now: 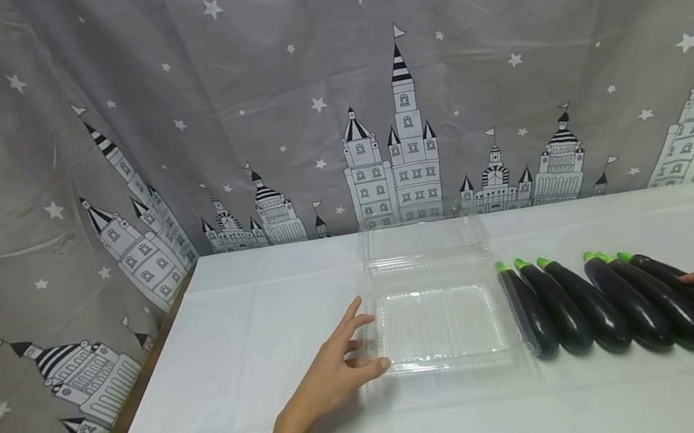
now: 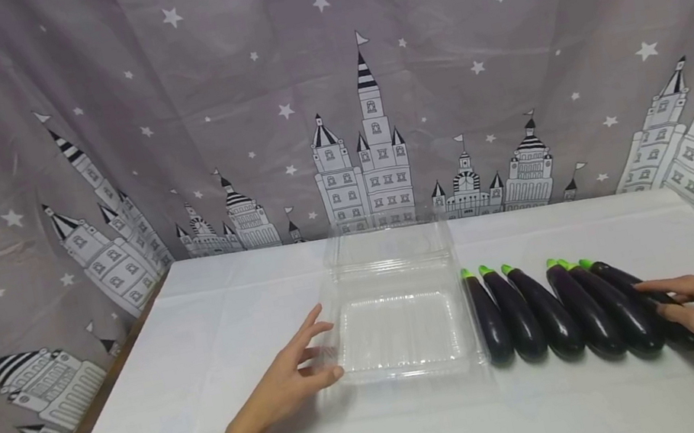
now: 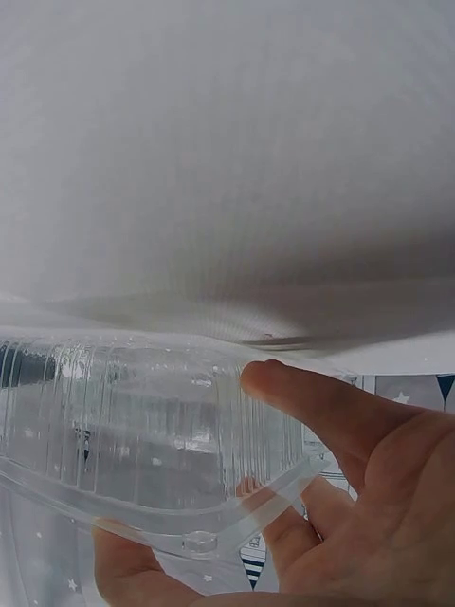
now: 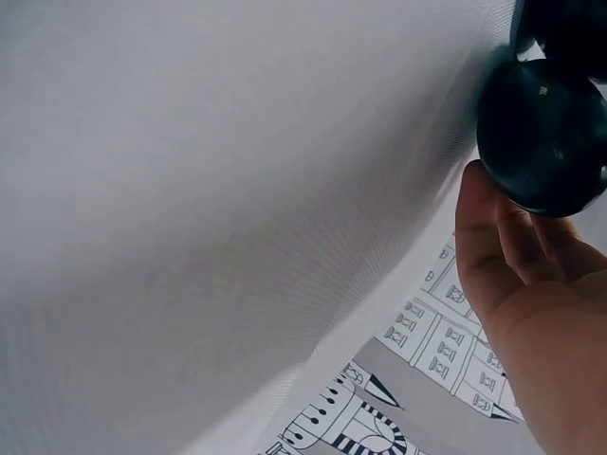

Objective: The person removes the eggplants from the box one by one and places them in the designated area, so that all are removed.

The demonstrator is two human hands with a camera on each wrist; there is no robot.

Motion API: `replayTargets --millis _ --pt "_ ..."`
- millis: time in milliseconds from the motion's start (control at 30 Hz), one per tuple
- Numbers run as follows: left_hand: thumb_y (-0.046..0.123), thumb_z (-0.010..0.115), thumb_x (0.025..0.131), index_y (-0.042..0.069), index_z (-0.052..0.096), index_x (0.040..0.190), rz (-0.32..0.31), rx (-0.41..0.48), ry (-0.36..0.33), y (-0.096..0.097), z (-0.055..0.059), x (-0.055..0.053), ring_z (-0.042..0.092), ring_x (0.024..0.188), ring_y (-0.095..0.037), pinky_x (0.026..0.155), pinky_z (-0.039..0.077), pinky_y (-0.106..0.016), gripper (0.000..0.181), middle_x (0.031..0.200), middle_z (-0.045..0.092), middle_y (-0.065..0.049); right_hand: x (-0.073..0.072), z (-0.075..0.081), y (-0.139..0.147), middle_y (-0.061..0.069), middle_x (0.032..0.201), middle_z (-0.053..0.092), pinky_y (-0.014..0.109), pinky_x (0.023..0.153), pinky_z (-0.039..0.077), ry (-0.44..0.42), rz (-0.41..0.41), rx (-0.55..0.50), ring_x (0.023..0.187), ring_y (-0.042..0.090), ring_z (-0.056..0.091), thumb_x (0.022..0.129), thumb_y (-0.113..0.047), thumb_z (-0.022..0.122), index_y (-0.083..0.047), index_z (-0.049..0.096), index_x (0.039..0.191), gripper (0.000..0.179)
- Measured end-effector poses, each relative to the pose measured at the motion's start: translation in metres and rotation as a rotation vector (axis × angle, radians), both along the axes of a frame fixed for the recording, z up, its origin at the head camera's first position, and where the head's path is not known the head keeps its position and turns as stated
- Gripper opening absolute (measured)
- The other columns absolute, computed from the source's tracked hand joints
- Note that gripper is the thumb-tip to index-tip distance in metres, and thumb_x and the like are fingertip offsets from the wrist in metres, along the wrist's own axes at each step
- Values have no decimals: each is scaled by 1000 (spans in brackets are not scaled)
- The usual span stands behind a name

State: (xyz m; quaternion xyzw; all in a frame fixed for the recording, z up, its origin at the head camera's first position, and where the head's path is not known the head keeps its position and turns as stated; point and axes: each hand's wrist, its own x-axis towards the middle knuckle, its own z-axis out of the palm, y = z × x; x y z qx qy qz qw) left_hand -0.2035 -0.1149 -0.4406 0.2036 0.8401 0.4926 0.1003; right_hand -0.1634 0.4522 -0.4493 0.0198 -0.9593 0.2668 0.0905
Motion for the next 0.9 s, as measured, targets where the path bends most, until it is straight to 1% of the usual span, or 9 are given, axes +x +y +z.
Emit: replayTargets --millis 100,133,233,333,467,667,767,833,900 --pt "33 73 87 5 43 146 -2 6 0 -1 -1 0 48 126 -44 99 46 -53 71 165 12 -4 2 -1 1 -25 108 60 23 68 38 14 4 -33 84 -23 34 88 -3 68 3 66 120 33" --pt "33 73 87 5 43 146 -1 7 -1 -1 -1 1 48 126 -44 99 46 -53 72 165 12 -3 2 -1 1 -25 108 59 20 64 35 19 8 -40 85 -24 34 88 -3 68 2 65 123 35" --pt "32 73 87 5 42 147 -3 17 1 -2 -2 1 48 126 -44 98 47 -52 73 165 12 -4 3 0 -2 -1 112 68 19 64 37 11 9 -46 85 -21 38 88 -2 67 3 63 125 38" --pt "32 73 87 4 41 147 -5 21 1 -1 -2 1 48 127 -45 97 48 -52 73 165 11 -4 4 3 -4 39 120 56 35 79 45 -27 9 -52 97 7 57 91 -2 64 9 58 127 38" --pt "32 73 87 4 41 148 -7 20 1 -1 -3 0 47 127 -45 97 48 -52 74 165 11 -5 4 5 -4 35 122 58 58 77 42 -66 -4 -43 94 35 59 93 -5 63 11 57 126 37" --pt "32 73 87 4 42 147 -5 20 2 -1 -3 0 48 126 -45 97 47 -53 73 165 11 -5 3 2 -3 33 118 60 60 76 43 -45 1 -18 88 18 58 92 -3 63 12 60 119 31" --pt "31 73 87 5 43 147 -7 23 1 -1 -3 0 47 127 -46 97 47 -54 72 165 11 -5 3 0 -1 -5 110 67 59 76 42 -20 2 -33 86 -8 46 92 -5 65 9 64 116 28" --pt "31 73 88 6 44 146 -8 17 5 -1 -3 0 47 127 -46 97 47 -54 70 165 11 -5 4 -2 0 -31 105 54 47 82 46 -7 5 -44 86 -20 37 93 -9 66 6 66 116 28" --pt "31 73 88 8 45 146 -7 7 12 -1 -3 0 47 127 -46 96 48 -53 68 165 10 -6 4 -3 0 -43 104 40 28 80 46 -1 14 -57 88 -24 33 95 -14 66 5 66 117 30"
